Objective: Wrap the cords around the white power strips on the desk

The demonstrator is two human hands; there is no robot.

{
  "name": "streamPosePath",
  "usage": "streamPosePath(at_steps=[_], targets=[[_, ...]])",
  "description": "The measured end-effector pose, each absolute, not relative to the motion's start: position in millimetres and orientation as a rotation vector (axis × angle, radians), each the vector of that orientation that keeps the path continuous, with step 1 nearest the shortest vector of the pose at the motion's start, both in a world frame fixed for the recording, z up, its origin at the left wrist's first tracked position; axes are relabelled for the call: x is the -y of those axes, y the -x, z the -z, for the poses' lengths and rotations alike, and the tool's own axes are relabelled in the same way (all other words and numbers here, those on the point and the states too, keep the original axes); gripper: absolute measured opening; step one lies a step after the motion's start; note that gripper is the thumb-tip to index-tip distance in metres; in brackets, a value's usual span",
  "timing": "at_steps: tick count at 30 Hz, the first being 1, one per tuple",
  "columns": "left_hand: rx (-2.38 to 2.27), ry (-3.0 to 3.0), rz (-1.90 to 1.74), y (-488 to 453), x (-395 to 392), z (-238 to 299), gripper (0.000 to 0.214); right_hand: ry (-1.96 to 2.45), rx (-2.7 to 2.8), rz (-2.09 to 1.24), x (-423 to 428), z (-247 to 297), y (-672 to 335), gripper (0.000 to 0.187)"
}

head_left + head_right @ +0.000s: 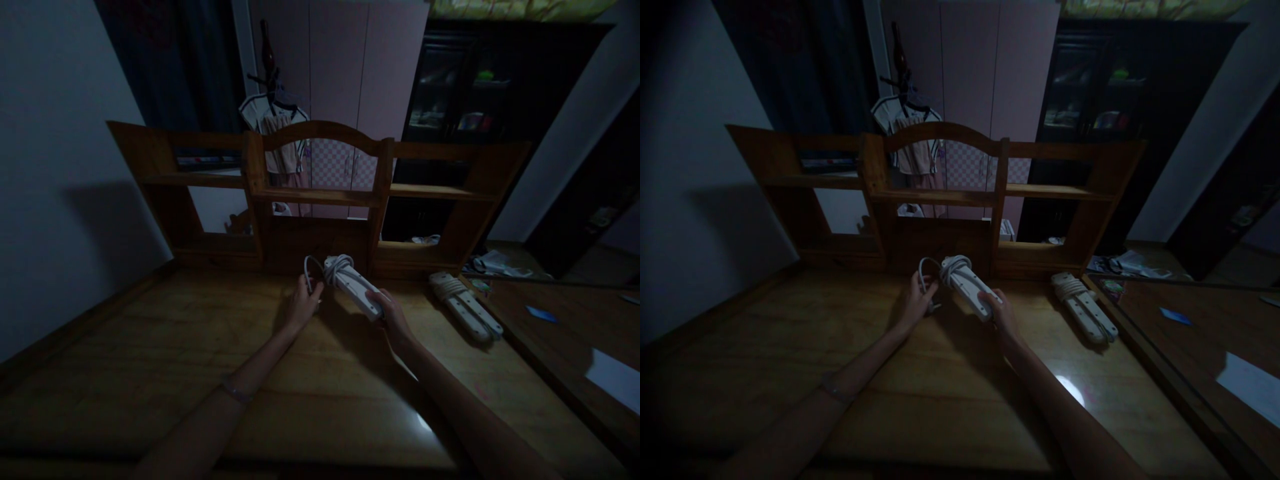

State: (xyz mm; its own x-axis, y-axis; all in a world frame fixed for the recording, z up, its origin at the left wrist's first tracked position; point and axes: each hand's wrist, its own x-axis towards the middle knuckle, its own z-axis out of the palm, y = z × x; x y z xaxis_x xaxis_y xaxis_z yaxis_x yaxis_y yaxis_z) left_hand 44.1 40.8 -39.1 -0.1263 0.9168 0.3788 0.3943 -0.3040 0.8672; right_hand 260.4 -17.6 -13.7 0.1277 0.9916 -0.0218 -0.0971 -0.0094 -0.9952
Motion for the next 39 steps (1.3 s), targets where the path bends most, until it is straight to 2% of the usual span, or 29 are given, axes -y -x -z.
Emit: streamPosePath(at_steps=[3,5,10,15,22,29,35,39], targets=[[-1.574,-1.672,-1.571,-41.6,-44.9,40.9,0.070,1.219,1.073,-1.153,17.5,11.9,-259.3,0.033],[-1.640,-1.780,-1.642,-39.9,-45.3,40.7,0.077,1.210,1.093,-1.145,17.2,11.3,-258.4,0.030],[-1.685,-2.055,-1.778,-38.1,-41.8,34.2,0.046,1.181,1.146,-1.155,20.0,10.5,-256.5,0.028],[-1.723,-1.974,-1.924,-32.3,-41.1,22.8,0.010,1.130,1.166,-1.100,23.3,8.9,-259.2,0.026],[-1.494,-1.654,-1.942,-27.9,-44.5,22.3,0.024,1.126,1.229,-1.037,19.4,10.7,-264.0,0.020],[-1.446,-1.552,-1.910,-27.0,-48.6,32.6,0.037,0.985,1.122,-1.215,24.3,11.2,-254.3,0.020],[-1.333,-1.829,-1.914,-43.5,-25.7,11.7,0.036,0.940,1.030,-1.220,30.3,-1.0,-251.8,0.024],[-1.324,-2.042,-1.663,-50.7,-19.7,12.2,0.055,0.978,1.000,-1.186,29.6,-1.8,-252.0,0.026]])
